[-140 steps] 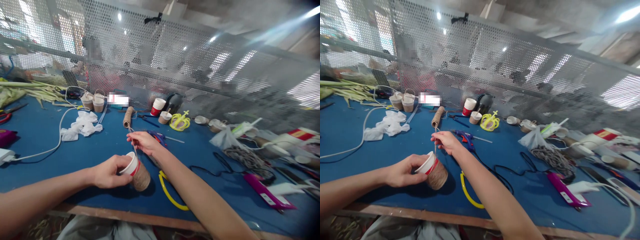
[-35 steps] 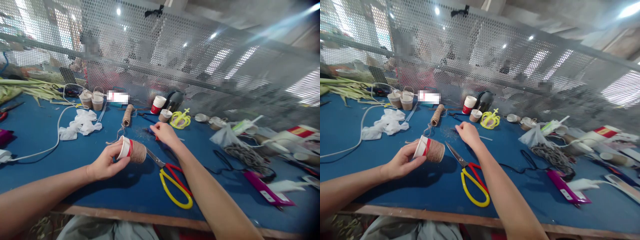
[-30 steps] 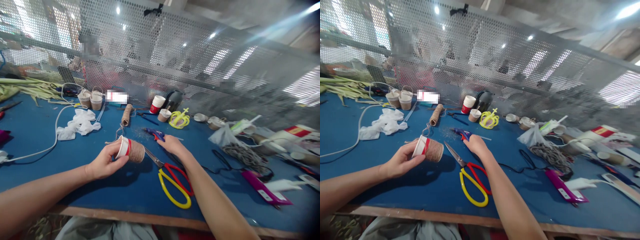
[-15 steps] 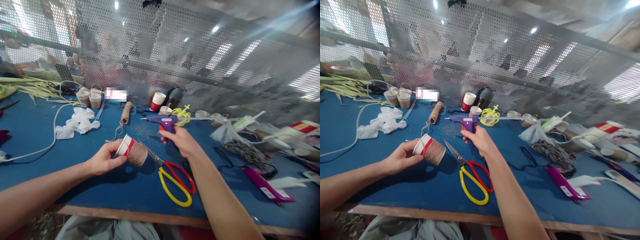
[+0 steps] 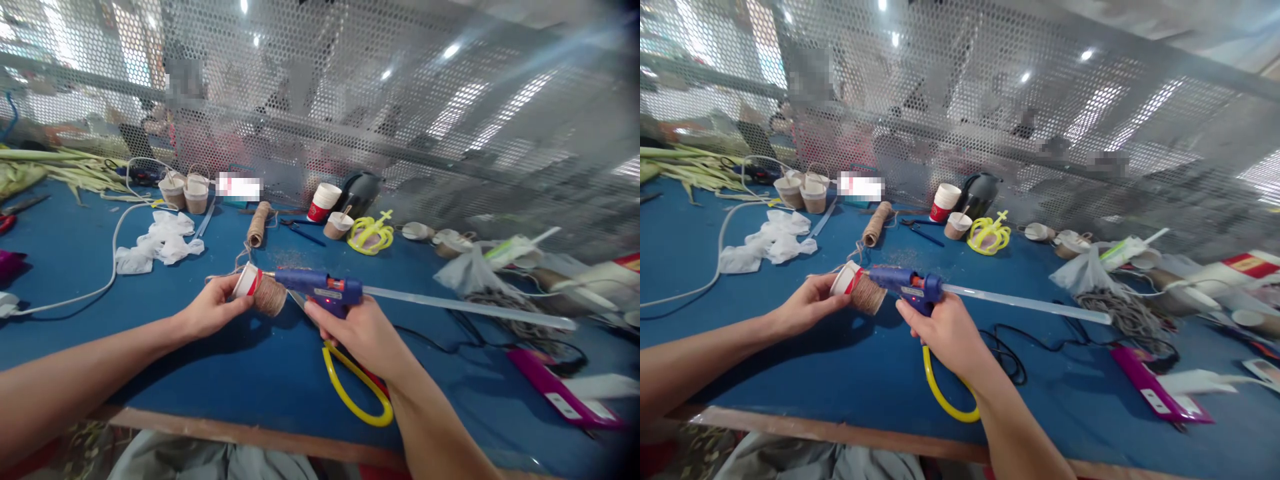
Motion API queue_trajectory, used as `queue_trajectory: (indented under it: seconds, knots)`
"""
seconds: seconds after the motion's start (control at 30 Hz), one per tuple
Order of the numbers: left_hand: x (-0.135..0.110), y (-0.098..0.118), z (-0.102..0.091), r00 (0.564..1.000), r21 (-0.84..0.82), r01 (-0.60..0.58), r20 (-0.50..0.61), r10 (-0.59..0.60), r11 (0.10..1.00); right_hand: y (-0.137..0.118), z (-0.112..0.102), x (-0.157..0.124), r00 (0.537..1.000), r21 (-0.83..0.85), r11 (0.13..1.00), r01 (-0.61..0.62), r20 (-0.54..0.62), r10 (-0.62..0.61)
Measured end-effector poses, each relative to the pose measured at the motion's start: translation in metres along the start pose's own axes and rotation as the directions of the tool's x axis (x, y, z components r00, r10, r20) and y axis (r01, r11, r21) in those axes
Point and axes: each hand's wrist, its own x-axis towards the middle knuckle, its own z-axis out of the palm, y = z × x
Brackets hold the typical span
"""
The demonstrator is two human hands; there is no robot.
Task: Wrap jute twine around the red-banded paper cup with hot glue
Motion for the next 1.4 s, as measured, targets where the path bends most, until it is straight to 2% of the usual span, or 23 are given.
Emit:
queue_trajectory:
  seconds: [0.13, 0.33, 0.5, 0.8, 1.0, 1.4]
  knots:
    - [0.000, 0.001, 0.001, 1.000, 0.060, 0.017, 0.003, -0.017, 0.998, 0.000, 0.000, -0.004, 0.996, -0.146, 0.985, 0.089, 0.026, -0.086]
    - [-0.001, 0.003, 0.001, 1.000, 0.155, 0.007, 0.014, -0.009, 0.988, 0.005, 0.001, -0.006, 0.971, -0.317, 0.919, 0.237, 0.041, -0.236]
    - [-0.001, 0.002, 0.001, 1.000, 0.181, -0.008, 0.025, 0.004, 0.983, 0.006, 0.003, -0.008, 0.967, -0.336, 0.909, 0.247, 0.030, -0.252]
    - [-0.001, -0.005, 0.000, 0.999, 0.115, -0.022, 0.051, 0.016, 0.993, 0.002, 0.004, -0.011, 0.957, -0.356, 0.894, 0.273, 0.007, -0.289]
    - [-0.001, 0.000, 0.000, 0.998, 0.174, -0.027, 0.058, 0.018, 0.984, 0.001, 0.003, -0.012, 0.945, -0.335, 0.888, 0.314, 0.020, -0.327]
    - [-0.001, -0.001, 0.002, 0.998, 0.184, -0.035, 0.057, 0.025, 0.982, 0.002, 0.004, -0.014, 0.947, -0.386, 0.869, 0.311, 0.044, -0.319]
